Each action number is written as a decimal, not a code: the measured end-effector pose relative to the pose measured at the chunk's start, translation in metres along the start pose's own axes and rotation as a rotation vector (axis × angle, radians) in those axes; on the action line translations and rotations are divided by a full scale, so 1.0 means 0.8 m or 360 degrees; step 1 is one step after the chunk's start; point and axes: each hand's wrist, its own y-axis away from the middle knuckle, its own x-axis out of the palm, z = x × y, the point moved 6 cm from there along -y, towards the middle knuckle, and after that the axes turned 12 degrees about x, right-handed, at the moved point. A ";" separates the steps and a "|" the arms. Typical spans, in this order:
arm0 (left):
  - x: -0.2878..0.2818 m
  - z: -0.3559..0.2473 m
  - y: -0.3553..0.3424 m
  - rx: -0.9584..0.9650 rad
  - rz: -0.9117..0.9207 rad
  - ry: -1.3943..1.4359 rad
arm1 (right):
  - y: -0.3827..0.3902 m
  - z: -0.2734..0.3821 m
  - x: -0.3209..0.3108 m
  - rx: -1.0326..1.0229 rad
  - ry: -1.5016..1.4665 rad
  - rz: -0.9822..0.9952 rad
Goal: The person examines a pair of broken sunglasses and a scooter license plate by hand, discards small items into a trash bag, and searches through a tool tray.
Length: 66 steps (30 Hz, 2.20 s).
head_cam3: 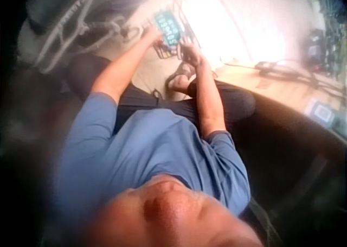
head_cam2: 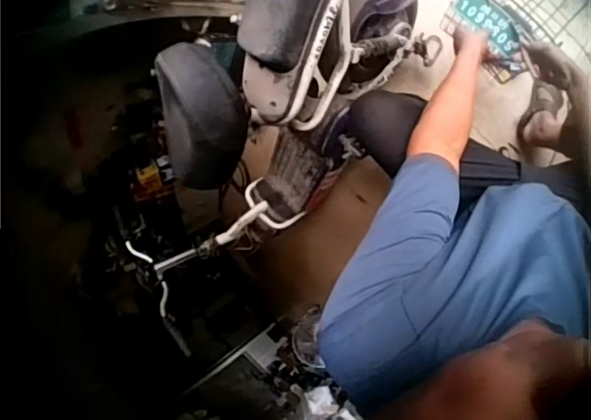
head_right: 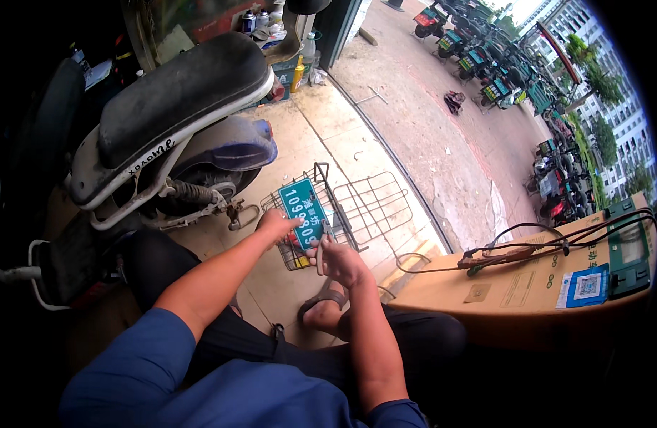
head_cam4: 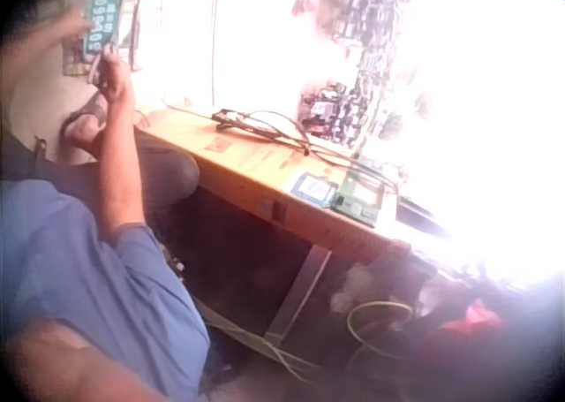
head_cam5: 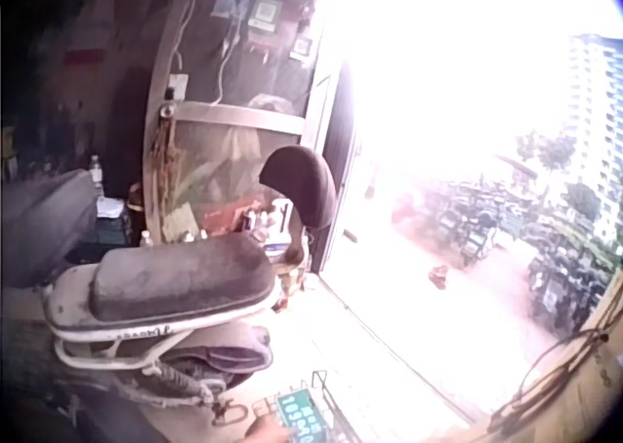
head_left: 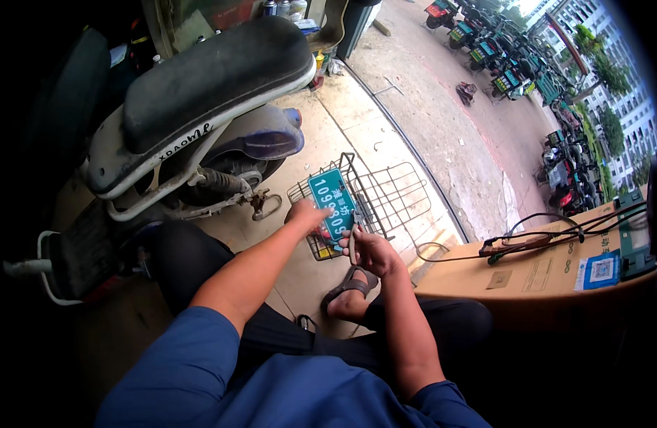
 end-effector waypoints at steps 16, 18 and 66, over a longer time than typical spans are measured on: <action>-0.008 -0.011 0.000 -0.0018 0.0088 -0.0568 | 0.011 -0.004 0.018 0.0390 -0.0357 -0.0033; -0.009 -0.010 -0.002 -0.0007 0.0003 -0.0692 | 0.003 -0.002 0.016 0.0396 -0.0218 -0.0212; 0.002 -0.014 -0.006 -0.0057 0.0168 -0.0616 | 0.014 0.014 -0.008 0.0492 0.0066 -0.0247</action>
